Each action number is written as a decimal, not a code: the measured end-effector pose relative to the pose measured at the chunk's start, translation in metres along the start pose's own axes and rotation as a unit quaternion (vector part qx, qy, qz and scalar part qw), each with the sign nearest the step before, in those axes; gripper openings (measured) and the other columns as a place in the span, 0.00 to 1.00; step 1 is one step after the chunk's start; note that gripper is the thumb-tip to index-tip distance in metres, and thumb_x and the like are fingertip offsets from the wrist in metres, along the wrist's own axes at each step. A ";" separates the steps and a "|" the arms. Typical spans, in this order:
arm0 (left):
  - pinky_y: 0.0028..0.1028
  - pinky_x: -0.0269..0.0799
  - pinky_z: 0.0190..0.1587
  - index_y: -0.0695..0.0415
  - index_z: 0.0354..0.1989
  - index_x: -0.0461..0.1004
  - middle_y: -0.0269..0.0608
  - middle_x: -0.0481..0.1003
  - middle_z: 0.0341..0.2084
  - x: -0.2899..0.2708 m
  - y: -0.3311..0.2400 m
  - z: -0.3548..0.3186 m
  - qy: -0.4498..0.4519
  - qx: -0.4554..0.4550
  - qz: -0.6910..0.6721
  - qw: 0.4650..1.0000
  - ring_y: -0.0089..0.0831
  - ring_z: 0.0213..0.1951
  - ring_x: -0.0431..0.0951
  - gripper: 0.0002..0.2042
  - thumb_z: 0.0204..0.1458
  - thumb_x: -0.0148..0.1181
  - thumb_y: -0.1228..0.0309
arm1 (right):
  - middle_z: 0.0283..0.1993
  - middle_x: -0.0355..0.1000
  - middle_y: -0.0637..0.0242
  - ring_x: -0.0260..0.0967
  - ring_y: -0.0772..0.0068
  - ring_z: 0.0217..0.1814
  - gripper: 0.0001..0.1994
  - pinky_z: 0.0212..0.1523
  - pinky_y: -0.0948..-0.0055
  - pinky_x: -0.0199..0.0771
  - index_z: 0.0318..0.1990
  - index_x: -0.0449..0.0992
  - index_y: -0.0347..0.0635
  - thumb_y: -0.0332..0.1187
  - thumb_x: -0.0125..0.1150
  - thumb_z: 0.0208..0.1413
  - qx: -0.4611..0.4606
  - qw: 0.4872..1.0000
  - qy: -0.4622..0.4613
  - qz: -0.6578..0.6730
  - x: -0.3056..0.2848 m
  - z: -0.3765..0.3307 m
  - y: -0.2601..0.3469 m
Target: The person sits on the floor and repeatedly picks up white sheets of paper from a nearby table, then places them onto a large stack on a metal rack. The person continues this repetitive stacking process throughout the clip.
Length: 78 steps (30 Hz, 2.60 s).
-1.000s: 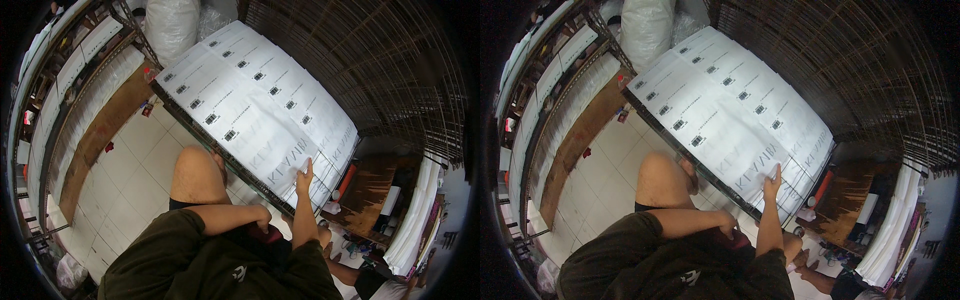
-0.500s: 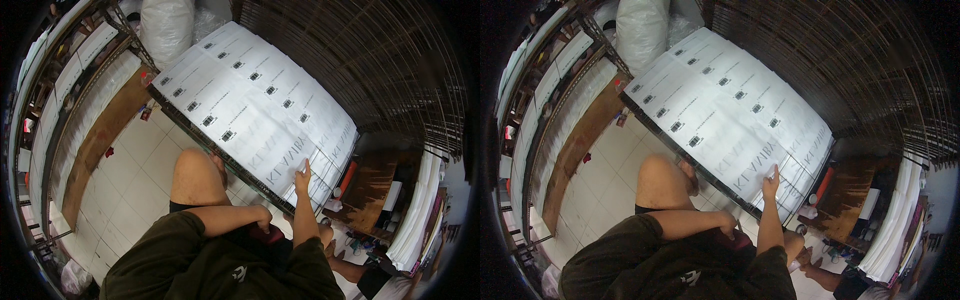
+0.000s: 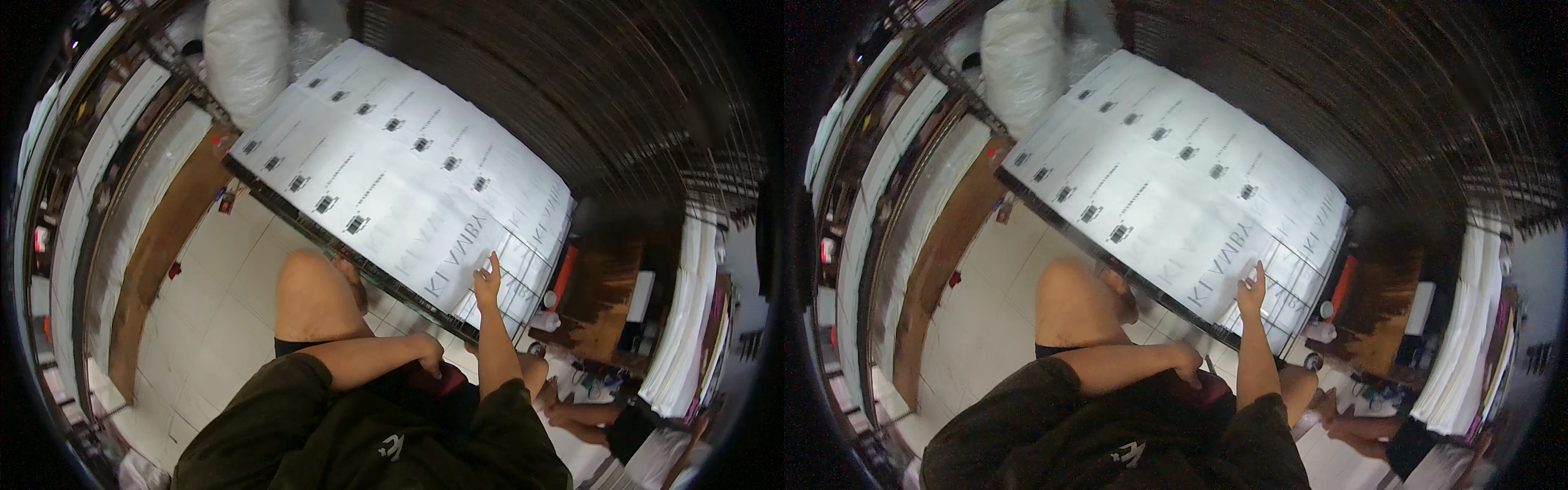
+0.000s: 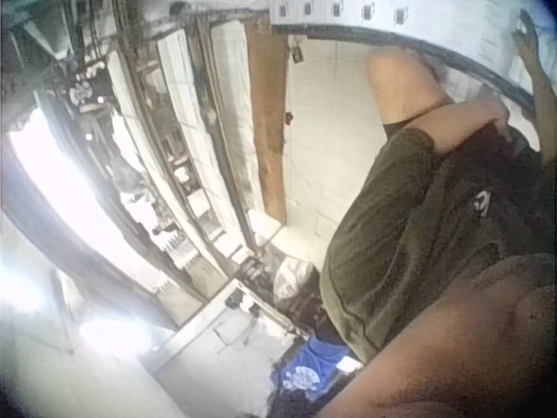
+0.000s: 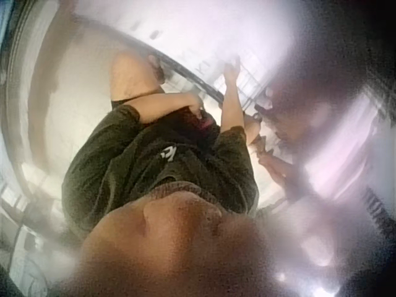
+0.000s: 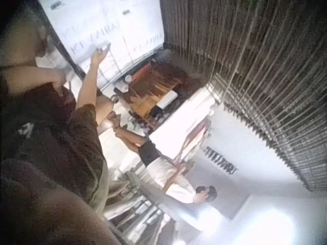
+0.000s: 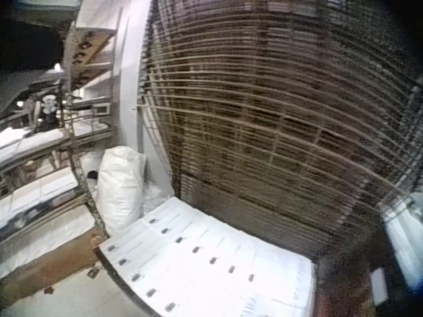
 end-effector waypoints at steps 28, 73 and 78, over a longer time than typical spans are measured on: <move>0.32 0.63 0.27 0.58 0.19 0.68 0.41 0.71 0.19 -0.012 0.019 0.032 -0.105 0.015 0.017 0.994 0.30 0.25 0.69 0.32 0.43 0.53 0.35 | 0.56 0.58 0.48 0.58 0.55 0.58 0.38 0.56 0.62 0.63 0.63 0.48 0.32 0.32 0.65 0.48 -0.199 0.773 -0.571 0.192 -0.611 -0.230 0.287; 0.37 0.72 0.30 0.59 0.43 0.65 0.48 0.74 0.29 -0.150 -0.183 -0.290 -0.766 0.250 -0.078 0.587 0.42 0.28 0.77 0.21 0.42 0.63 0.65 | 0.51 0.68 0.51 0.67 0.69 0.52 0.40 0.51 0.73 0.68 0.66 0.46 0.44 0.11 0.52 0.44 -0.204 0.970 0.109 0.076 -0.110 -0.133 0.480; 0.29 0.68 0.24 0.57 0.32 0.72 0.42 0.71 0.34 -0.038 -0.211 -0.280 -0.718 0.396 0.121 0.560 0.34 0.25 0.75 0.16 0.43 0.63 0.57 | 0.53 0.68 0.57 0.66 0.73 0.51 0.30 0.51 0.75 0.66 0.60 0.62 0.39 0.13 0.52 0.45 -0.212 0.949 0.229 -0.052 -0.078 -0.133 0.487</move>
Point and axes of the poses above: each hand's wrist, its own z-axis towards the middle knuckle, its own x-axis out of the palm, y = z × x, the point moved 8 cm from there along z, towards the middle knuckle
